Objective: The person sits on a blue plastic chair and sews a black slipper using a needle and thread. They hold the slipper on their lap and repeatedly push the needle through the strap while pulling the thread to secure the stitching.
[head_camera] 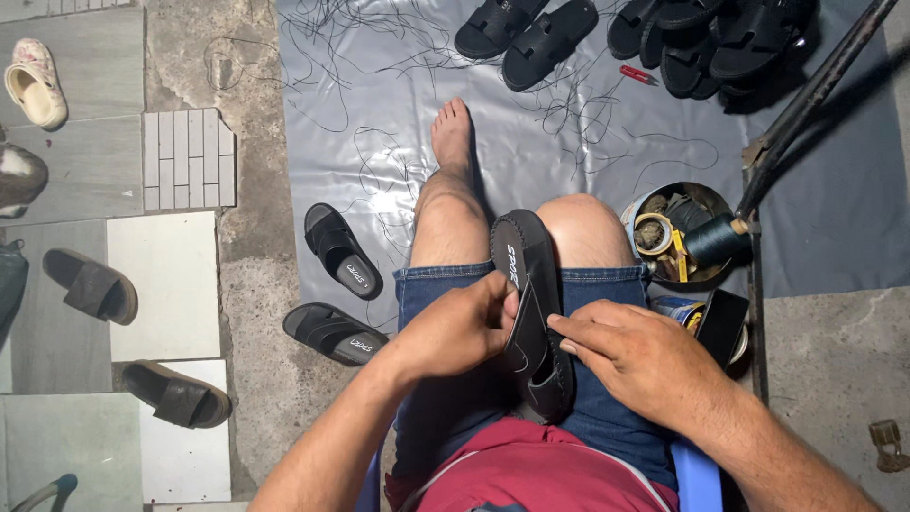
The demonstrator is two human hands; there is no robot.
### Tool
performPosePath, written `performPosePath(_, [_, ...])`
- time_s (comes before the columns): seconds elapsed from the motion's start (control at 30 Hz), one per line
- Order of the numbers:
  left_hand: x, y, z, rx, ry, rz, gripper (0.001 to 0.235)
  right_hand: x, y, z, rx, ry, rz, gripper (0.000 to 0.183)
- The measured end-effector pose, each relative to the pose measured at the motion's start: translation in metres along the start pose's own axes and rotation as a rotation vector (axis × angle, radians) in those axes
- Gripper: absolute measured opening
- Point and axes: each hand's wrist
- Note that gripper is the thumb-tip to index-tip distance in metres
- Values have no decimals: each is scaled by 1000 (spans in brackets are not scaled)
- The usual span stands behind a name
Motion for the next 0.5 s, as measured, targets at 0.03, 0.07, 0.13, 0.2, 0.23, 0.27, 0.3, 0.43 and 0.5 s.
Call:
performPosePath(0.03, [1, -1, 0, -57, -56, 50, 17, 1, 0, 1, -7, -26, 14, 29])
performPosePath(0.07, [3, -1, -1, -114, -112, 101, 18, 1, -1, 3, -13, -52, 28, 30])
performPosePath(0.13, [2, -1, 6, -121, -135, 75, 21, 2, -1, 0, -30, -57, 71, 32])
performPosePath(0.2, [0, -2, 12, -127, -156, 56, 24, 2, -3, 0, -53, -59, 112, 34])
performPosePath(0.23, [-1, -3, 14, -150, -191, 21, 23, 2, -2, 0, -50, -69, 109, 35])
performPosePath(0.27, [-2, -5, 17, -173, -225, -14, 23, 2, -2, 0, -47, -79, 105, 37])
performPosePath(0.3, [-1, -9, 13, -174, -224, -21, 23, 2, -1, -1, -41, -82, 105, 37])
performPosePath(0.43, [4, -19, 1, -216, 183, 24, 51, 6, -1, -3, -81, -102, 198, 43])
performPosePath(0.5, [6, -19, -1, -272, 323, 85, 73, 22, 0, -1, -142, -124, 271, 50])
Point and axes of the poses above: each hand's wrist, its own y-axis towards the middle knuckle, its own x-axis out of the back of the hand, z = x × y, and after that the axes turned 14 degrees about z, right-handed
